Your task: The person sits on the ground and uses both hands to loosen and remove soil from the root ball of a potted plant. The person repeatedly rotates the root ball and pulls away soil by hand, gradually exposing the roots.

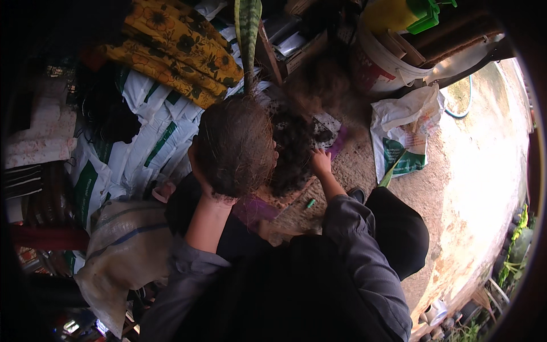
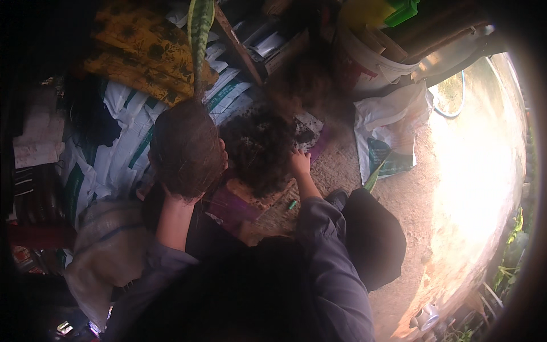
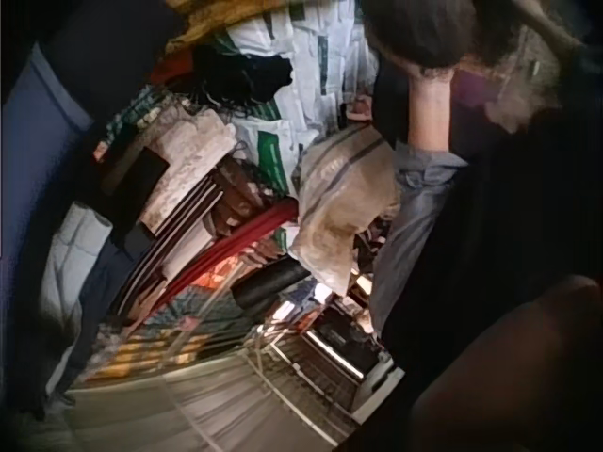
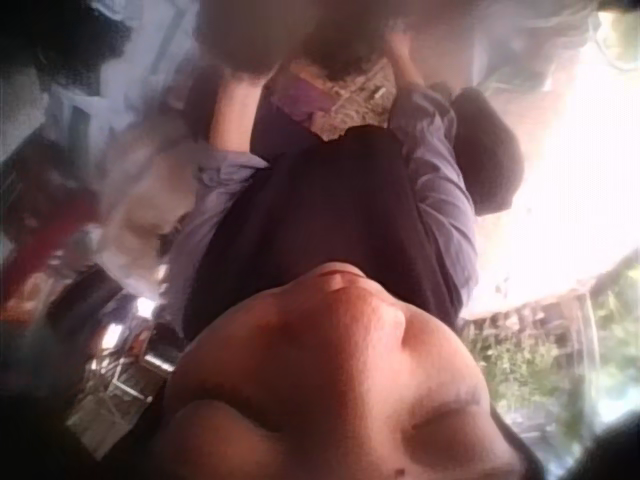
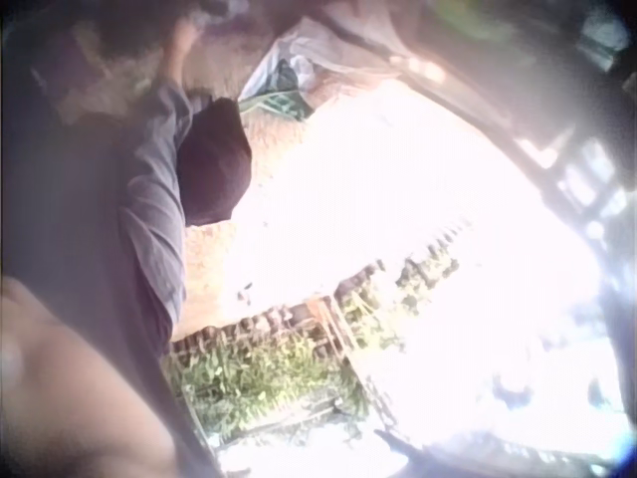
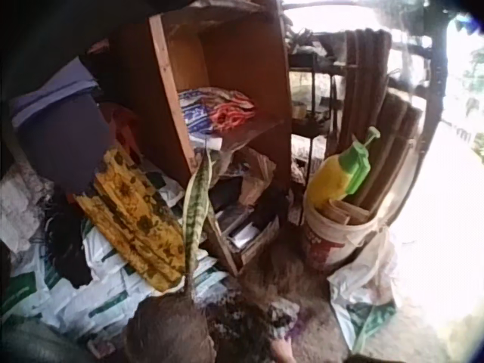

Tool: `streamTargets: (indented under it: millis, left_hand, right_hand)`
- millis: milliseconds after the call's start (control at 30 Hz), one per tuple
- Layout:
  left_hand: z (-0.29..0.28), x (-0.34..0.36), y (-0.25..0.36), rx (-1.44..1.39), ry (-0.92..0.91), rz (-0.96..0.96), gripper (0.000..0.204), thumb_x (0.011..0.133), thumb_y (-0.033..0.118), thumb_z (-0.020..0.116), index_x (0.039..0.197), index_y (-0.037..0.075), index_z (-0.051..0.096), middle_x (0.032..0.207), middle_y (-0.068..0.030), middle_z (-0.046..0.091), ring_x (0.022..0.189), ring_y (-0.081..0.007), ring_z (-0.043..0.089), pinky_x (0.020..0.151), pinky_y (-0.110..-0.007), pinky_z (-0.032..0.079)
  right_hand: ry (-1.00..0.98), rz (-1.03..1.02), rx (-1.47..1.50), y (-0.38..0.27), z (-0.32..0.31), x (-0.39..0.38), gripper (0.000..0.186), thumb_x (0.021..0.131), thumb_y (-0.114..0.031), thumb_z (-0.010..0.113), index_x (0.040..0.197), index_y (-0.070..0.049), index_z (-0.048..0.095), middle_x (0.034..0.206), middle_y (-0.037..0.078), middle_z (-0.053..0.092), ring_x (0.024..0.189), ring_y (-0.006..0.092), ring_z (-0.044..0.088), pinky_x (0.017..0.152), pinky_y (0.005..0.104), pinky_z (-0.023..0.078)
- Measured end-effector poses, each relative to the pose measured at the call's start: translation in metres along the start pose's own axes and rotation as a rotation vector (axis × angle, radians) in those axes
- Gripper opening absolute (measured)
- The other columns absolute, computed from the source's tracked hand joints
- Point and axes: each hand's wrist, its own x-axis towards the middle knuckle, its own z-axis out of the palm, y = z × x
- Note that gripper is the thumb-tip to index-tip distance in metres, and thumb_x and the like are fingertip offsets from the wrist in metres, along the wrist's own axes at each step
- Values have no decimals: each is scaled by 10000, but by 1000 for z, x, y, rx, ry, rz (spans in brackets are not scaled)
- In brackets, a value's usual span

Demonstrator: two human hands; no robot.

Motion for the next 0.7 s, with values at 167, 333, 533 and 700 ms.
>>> streamTargets:
  millis: [167, 333, 533, 700]
  left_hand:
    - [-3, 9, 0, -43, 34, -78, 805, 819, 425, 666, 1420, 65, 270, 1254, -270, 448, 1124, -411, 511, 940, -511, 467]
    - [1, 22, -3, -24, 24, -93, 836, 817, 408, 674, 1447, 100, 217, 1212, -248, 474, 1087, -391, 531, 926, -489, 477]
    - [-15, 17, -11, -156, -39, -51, 1095, 690, 803, 514, 1410, 17, 266, 1287, -314, 401, 1164, -452, 462, 957, -527, 440]
    - [7, 17, -6, 3, 150, -55, 795, 836, 397, 658, 1444, 104, 237, 1116, -216, 487, 976, -334, 531, 864, -464, 499]
  right_hand:
    - [35, 1, -33, -7, 8, 29, 446, 804, -211, 581, 1249, -202, 552, 1195, -11, 553, 1170, 222, 455, 898, 496, 366]
    - [130, 88, -46, -6, 35, 33, 467, 834, -212, 553, 1299, -226, 512, 1175, -2, 542, 1149, 230, 456, 935, 566, 320]
    - [31, 322, 40, -32, 37, 32, 445, 859, -174, 510, 1298, -243, 515, 1166, 11, 517, 1149, 231, 454, 970, 600, 283]
    - [64, 273, -19, -36, 28, 26, 375, 868, -154, 487, 1230, -214, 567, 1163, 21, 515, 1173, 227, 430, 992, 593, 258]
